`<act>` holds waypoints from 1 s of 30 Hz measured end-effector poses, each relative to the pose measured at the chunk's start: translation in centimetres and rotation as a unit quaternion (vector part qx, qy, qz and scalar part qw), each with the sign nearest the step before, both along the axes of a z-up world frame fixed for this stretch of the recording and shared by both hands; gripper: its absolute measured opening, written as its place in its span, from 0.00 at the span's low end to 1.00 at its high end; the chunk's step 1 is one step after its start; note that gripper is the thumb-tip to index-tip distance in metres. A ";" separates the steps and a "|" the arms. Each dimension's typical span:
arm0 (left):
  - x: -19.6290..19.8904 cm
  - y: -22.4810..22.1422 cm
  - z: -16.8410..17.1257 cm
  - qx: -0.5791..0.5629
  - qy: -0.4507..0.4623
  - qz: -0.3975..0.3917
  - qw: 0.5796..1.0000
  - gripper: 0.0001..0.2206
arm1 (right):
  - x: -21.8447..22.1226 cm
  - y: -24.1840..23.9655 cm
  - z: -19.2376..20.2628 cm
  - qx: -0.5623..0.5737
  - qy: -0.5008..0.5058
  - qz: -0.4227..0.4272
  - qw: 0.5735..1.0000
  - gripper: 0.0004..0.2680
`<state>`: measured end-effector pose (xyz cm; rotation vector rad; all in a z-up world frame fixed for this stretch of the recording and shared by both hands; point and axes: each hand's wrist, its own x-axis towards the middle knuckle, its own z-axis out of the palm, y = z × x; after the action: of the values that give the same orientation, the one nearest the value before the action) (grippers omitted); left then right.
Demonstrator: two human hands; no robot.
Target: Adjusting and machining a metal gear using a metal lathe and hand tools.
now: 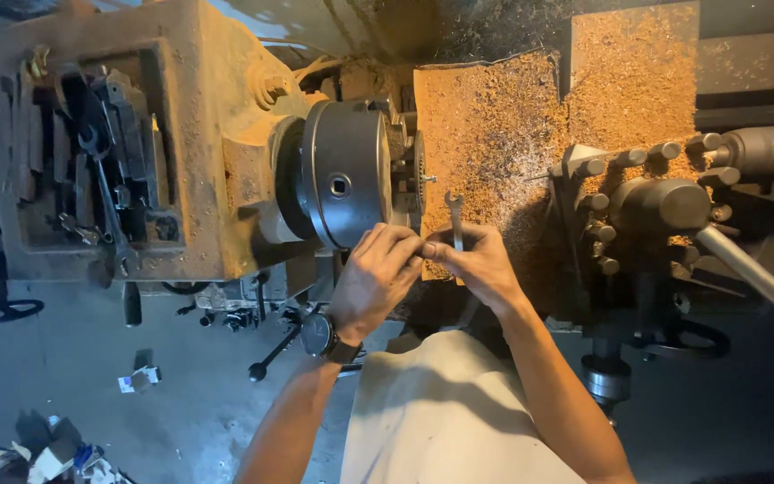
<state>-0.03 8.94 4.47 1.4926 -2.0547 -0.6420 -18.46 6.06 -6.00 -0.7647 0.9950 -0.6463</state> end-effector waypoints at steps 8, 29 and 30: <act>0.7 -3.8 -0.5 -0.068 -0.135 0.003 0.988 0.06 | -0.3 -1.4 0.9 -0.023 -0.007 -0.053 0.998 0.08; 0.0 -9.2 -4.5 -0.017 -0.263 0.069 0.962 0.07 | 0.8 -3.3 -1.2 -0.005 -0.018 -0.149 0.989 0.07; 0.0 -9.2 -4.5 -0.027 -0.265 0.069 0.962 0.06 | 0.8 -3.3 -1.5 -0.006 -0.019 -0.148 0.989 0.07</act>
<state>-0.06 -0.25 -0.01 1.9074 -2.2916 -0.1322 -17.63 2.76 -7.49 -0.6183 1.0803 -0.9208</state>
